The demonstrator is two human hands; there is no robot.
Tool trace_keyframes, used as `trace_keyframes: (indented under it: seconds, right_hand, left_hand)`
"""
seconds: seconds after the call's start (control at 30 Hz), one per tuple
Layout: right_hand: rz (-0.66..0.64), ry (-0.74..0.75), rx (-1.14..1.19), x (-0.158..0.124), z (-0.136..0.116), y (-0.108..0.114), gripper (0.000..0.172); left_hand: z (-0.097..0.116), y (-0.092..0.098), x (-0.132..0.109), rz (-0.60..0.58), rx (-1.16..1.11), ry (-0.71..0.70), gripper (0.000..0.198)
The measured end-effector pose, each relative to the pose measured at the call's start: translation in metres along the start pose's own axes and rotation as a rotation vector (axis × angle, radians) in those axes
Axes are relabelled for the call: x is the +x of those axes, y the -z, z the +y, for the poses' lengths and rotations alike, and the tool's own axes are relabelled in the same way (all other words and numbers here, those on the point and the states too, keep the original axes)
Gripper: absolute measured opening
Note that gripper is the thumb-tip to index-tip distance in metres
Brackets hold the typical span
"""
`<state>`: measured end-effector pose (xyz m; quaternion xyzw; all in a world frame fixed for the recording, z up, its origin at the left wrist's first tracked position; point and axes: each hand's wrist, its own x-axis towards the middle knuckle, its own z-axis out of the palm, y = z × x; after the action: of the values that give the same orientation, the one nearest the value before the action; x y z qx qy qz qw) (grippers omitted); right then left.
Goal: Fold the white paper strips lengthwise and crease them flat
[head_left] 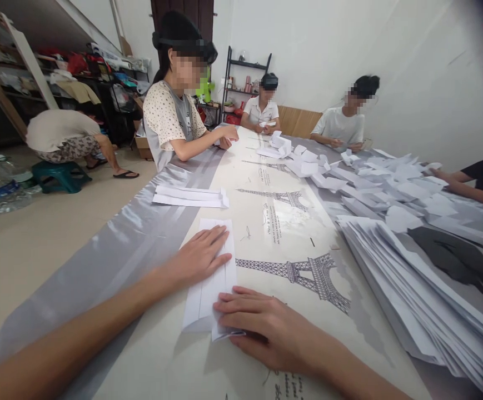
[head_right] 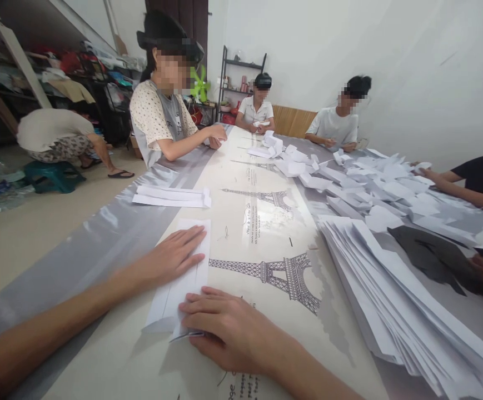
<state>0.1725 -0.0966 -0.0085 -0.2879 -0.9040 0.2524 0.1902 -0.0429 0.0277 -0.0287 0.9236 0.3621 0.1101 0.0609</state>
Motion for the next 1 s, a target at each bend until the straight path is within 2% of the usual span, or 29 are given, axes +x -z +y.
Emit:
trace_keyframes:
  seconds: [0.27,0.43,0.6,0.87,1.0]
  right_hand:
    - [0.047,0.037,-0.035,-0.002,0.002,-0.003,0.026]
    - [0.082,0.071,-0.061,-0.002,0.003,-0.006,0.025]
    - [0.091,0.074,-0.069,-0.002,0.002,-0.007,0.026]
    - [0.099,0.079,-0.081,-0.001,0.001,-0.007,0.025]
    - [0.090,0.088,-0.094,0.000,0.001,-0.006,0.025]
  left_hand:
    - [-0.004,0.008,-0.001,-0.083,-0.048,-0.038,0.065]
    - [-0.004,0.008,0.001,-0.028,-0.011,-0.067,0.063]
    - [-0.002,0.008,0.008,0.034,0.025,-0.075,0.052]
    - [-0.002,0.006,0.012,-0.041,0.057,-0.023,0.055]
    - [-0.002,0.006,0.012,-0.030,0.049,-0.024,0.055]
